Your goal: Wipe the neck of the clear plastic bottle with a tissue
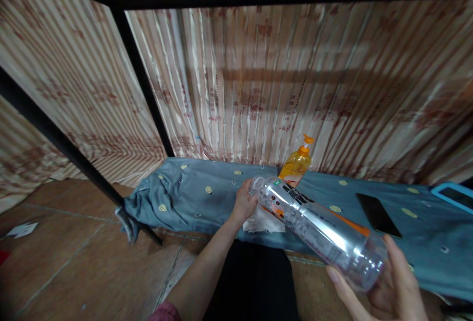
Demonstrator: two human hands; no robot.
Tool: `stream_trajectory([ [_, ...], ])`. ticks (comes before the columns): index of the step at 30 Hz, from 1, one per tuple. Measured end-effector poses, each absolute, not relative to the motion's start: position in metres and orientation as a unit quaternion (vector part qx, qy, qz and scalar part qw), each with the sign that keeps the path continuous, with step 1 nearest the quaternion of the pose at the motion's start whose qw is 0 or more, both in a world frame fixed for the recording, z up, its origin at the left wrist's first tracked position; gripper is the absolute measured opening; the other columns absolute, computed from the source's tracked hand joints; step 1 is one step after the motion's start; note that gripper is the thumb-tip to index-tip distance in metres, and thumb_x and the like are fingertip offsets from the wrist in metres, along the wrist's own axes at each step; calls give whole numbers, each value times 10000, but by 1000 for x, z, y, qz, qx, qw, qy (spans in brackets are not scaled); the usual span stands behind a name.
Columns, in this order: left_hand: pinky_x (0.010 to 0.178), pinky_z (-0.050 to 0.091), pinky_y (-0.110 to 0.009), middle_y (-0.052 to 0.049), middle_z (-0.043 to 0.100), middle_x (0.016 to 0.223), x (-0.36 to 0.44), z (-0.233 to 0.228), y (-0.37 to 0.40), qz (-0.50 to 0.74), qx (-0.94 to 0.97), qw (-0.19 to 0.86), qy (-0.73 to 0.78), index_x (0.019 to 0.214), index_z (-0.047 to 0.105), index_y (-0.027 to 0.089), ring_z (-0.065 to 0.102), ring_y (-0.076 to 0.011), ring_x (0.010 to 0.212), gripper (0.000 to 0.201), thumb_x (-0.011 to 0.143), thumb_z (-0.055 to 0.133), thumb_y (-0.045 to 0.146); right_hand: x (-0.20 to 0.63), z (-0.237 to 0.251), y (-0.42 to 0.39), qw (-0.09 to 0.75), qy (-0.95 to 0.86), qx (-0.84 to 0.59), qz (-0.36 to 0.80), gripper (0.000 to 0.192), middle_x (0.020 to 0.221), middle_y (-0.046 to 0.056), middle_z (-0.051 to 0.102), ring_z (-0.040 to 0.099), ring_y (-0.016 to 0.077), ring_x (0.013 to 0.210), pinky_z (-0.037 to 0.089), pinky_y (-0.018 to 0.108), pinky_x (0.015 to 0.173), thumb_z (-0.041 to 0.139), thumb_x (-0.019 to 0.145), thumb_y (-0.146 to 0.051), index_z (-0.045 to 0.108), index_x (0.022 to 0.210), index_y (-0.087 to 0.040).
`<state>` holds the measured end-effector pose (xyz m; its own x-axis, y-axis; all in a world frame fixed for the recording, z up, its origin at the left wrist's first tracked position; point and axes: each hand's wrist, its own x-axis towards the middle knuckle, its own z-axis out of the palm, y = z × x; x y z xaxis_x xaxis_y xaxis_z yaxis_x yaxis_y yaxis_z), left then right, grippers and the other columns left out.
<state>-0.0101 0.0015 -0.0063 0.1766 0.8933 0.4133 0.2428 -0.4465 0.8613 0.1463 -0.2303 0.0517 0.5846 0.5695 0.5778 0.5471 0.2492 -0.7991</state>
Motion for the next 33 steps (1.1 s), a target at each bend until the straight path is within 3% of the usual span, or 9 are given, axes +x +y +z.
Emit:
stream_trajectory([
  [4,961,517,-359,-73,702,1072,-9,-6,1,495,688,331,415,1055,625,186,660,-227,1042,219,836,629,188,148,53,-227,650,-450,-612,6,961,1506,51,508,515,400,1311,307,694,1172,873,650,-400,454,1504,-263],
  [18,939,523,-364,-70,697,1027,-9,2,-2,481,684,324,443,1000,615,195,663,-230,1003,174,827,631,177,150,59,-227,627,-473,-618,-31,938,1547,61,465,470,416,1378,350,677,1155,845,692,-418,432,1513,-227],
  [22,953,516,-363,-77,696,1054,-8,3,-3,482,682,325,444,1010,611,192,661,-233,1023,205,811,642,160,150,62,-226,622,-482,-616,-35,915,1573,42,427,435,393,1406,290,665,1195,842,702,-395,439,1509,-242],
  [28,959,514,-369,-80,700,1063,-7,3,-2,482,684,322,442,1011,615,189,662,-235,1030,199,815,635,156,150,64,-226,642,-447,-623,18,957,1462,69,548,575,355,1235,314,695,1160,861,667,-451,446,1505,-249],
  [33,952,518,-363,-78,702,1062,-7,0,-1,491,680,323,438,1020,619,189,667,-233,1024,218,808,657,155,151,65,-226,641,-454,-618,20,941,1479,62,531,524,378,1301,288,697,1177,864,672,-427,453,1501,-258],
])
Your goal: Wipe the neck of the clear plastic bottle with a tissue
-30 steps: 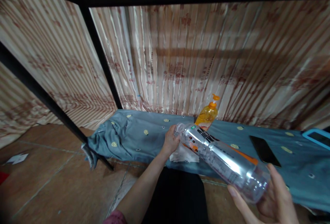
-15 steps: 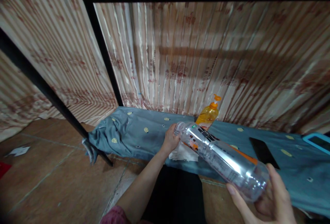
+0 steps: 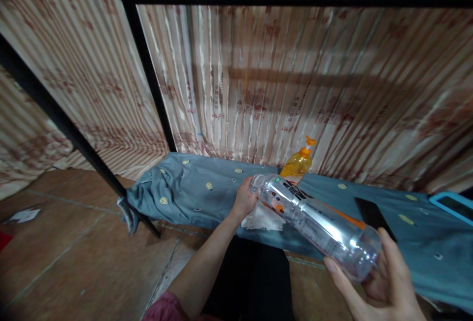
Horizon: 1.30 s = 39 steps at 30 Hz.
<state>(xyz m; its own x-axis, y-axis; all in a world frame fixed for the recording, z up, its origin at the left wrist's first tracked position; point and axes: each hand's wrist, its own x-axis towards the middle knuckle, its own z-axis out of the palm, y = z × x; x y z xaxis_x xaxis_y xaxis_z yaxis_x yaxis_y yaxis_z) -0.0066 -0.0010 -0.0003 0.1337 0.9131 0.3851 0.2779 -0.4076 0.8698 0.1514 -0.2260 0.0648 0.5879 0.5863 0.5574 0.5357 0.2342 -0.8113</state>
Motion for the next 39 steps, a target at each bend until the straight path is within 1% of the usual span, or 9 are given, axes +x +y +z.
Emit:
stream_trajectory([
  [3,944,520,-357,-66,703,1040,-7,-1,-1,496,677,323,438,995,618,197,668,-229,1015,202,803,664,154,152,65,-226,643,-457,-614,28,938,1486,64,525,520,393,1305,298,722,1158,863,675,-409,449,1504,-265],
  [8,947,519,-356,-67,702,1038,-7,1,-1,491,681,322,438,993,615,196,666,-227,1014,197,806,660,155,153,65,-225,636,-469,-613,13,932,1508,60,502,484,393,1350,279,700,1180,857,680,-402,448,1505,-260],
  [13,943,520,-368,-87,701,1055,-7,1,-1,487,684,318,441,1020,615,178,666,-240,1021,219,807,653,147,157,63,-225,632,-469,-616,22,966,1504,83,506,525,384,1313,310,700,1159,860,667,-434,429,1514,-257],
  [17,931,524,-368,-80,704,1041,-7,0,-1,494,685,311,437,1010,617,184,668,-238,1006,214,803,657,147,159,62,-226,634,-470,-614,22,987,1484,97,527,547,377,1292,330,696,1146,866,654,-441,426,1516,-248],
  [21,944,524,-354,-70,702,1045,-7,-1,0,501,680,320,429,1007,618,194,668,-230,1022,217,800,676,163,158,64,-226,627,-476,-617,17,978,1500,89,514,521,384,1330,320,691,1157,858,665,-461,423,1515,-249],
  [28,939,527,-363,-66,704,1039,-5,-4,1,504,678,315,433,1011,625,200,667,-234,1018,207,812,681,189,159,63,-227,618,-478,-625,3,967,1490,82,526,553,382,1291,332,703,1146,859,670,-452,429,1514,-256],
  [31,926,530,-363,-71,702,1034,-5,-2,0,500,680,317,433,1007,626,194,666,-236,1004,206,808,679,186,159,64,-226,626,-477,-617,5,951,1517,70,499,519,384,1332,315,692,1166,861,673,-420,435,1511,-273],
  [34,931,528,-365,-80,700,1039,-6,-1,-2,502,681,320,427,1013,628,184,662,-237,1007,208,809,669,181,157,66,-225,630,-475,-615,10,954,1517,74,499,489,398,1360,298,708,1166,857,675,-420,430,1514,-265],
  [39,931,528,-357,-62,699,1020,-6,-1,-1,502,675,325,431,994,628,195,661,-224,990,201,800,675,178,157,71,-223,636,-468,-613,23,950,1481,76,530,516,386,1320,300,713,1162,859,665,-434,448,1502,-248],
])
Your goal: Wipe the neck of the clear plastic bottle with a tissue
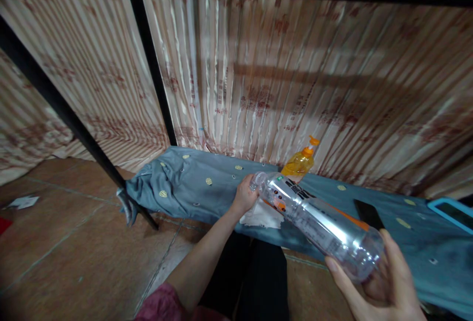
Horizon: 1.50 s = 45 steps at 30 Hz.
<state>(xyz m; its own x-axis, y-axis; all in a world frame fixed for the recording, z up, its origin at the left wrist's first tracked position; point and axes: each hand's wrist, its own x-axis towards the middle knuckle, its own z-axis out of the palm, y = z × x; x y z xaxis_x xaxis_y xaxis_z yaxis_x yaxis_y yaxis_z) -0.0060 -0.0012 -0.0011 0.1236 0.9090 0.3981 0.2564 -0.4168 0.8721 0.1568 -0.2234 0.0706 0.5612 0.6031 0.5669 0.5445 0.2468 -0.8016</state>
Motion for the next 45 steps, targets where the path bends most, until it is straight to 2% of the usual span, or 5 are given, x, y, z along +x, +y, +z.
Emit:
stream_trajectory([
  [9,920,532,-350,-57,701,1007,-6,2,-2,501,673,325,436,970,626,197,662,-221,980,194,788,684,166,163,71,-221,638,-481,-602,16,932,1424,53,575,559,362,1257,292,717,1168,866,641,-385,480,1483,-271],
  [16,946,519,-360,-70,702,1032,-6,5,-3,494,673,335,437,983,627,189,658,-235,1020,212,782,682,150,161,72,-223,640,-471,-606,35,927,1492,31,524,506,374,1327,283,703,1180,863,655,-387,470,1489,-293],
  [33,936,526,-367,-81,707,1036,-5,2,-1,490,682,319,440,997,625,180,665,-244,1018,220,786,675,141,163,72,-223,628,-463,-625,17,1010,1405,73,589,588,357,1213,323,697,1152,873,586,-477,476,1488,-258],
  [39,937,525,-357,-72,704,1026,-5,-1,-1,498,676,322,437,995,630,182,665,-234,1005,231,776,684,133,164,71,-222,634,-468,-616,8,978,1433,60,578,529,398,1320,328,687,1163,872,576,-430,501,1471,-297],
  [45,922,529,-356,-60,700,1007,-4,-3,0,499,677,319,437,986,633,189,665,-230,982,217,780,690,150,166,72,-221,634,-470,-614,2,977,1410,72,597,554,426,1286,348,735,1123,870,555,-443,518,1457,-312],
])
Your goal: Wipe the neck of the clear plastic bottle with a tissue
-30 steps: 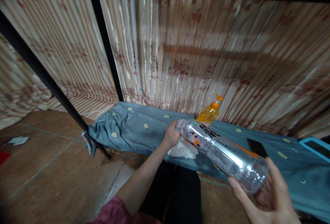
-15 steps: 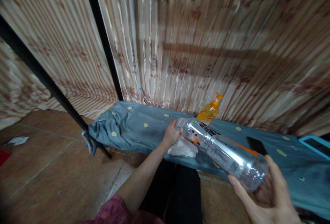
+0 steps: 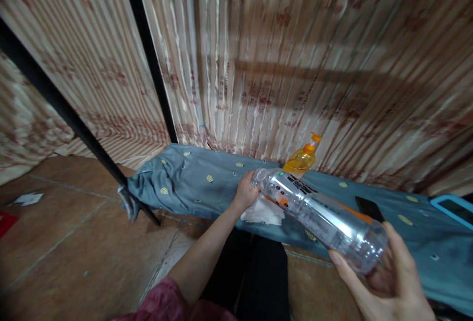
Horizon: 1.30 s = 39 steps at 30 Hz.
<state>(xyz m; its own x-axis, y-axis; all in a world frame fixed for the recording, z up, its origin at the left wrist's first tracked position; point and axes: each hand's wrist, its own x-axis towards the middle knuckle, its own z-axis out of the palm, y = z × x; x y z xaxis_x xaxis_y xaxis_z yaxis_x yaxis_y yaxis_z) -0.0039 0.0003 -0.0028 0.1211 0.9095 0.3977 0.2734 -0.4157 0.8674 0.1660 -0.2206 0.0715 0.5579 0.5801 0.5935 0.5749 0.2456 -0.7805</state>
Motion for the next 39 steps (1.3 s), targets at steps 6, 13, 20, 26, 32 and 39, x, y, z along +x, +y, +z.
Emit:
stream_trajectory([
  [6,910,528,-361,-75,701,1011,-4,-4,0,504,680,312,432,1001,633,175,664,-238,982,229,781,678,130,171,72,-220,622,-488,-612,-20,984,1358,104,632,593,434,1233,358,762,1097,889,529,-405,536,1444,-323],
  [13,916,529,-357,-71,701,1005,-5,-1,-1,502,677,315,436,989,633,180,663,-231,980,212,786,679,136,170,70,-220,627,-478,-615,-11,1003,1387,103,616,597,444,1223,381,776,1059,894,516,-413,530,1447,-321],
  [20,929,529,-354,-71,706,1019,-4,0,-2,508,667,323,440,994,637,185,670,-233,994,235,774,704,136,169,70,-221,617,-481,-622,-34,971,1318,85,656,636,405,1154,368,727,1105,893,533,-427,546,1435,-328],
  [26,928,531,-362,-76,705,1023,-4,1,-2,500,670,319,446,995,628,182,667,-238,1001,236,775,696,132,170,70,-221,612,-486,-623,-34,990,1295,99,661,644,413,1136,378,760,1069,886,527,-436,532,1445,-326],
  [32,927,531,-360,-68,706,1029,-4,1,-2,501,669,321,446,995,620,193,667,-232,1001,223,788,689,152,169,71,-221,620,-494,-609,-29,983,1299,85,661,641,396,1139,358,748,1099,894,526,-407,538,1439,-334],
  [39,924,535,-350,-63,705,1021,-4,0,-2,507,667,320,442,984,624,196,667,-228,998,219,784,709,167,168,72,-220,620,-489,-613,-18,1002,1402,67,609,585,424,1249,376,723,1109,914,498,-356,542,1428,-380],
])
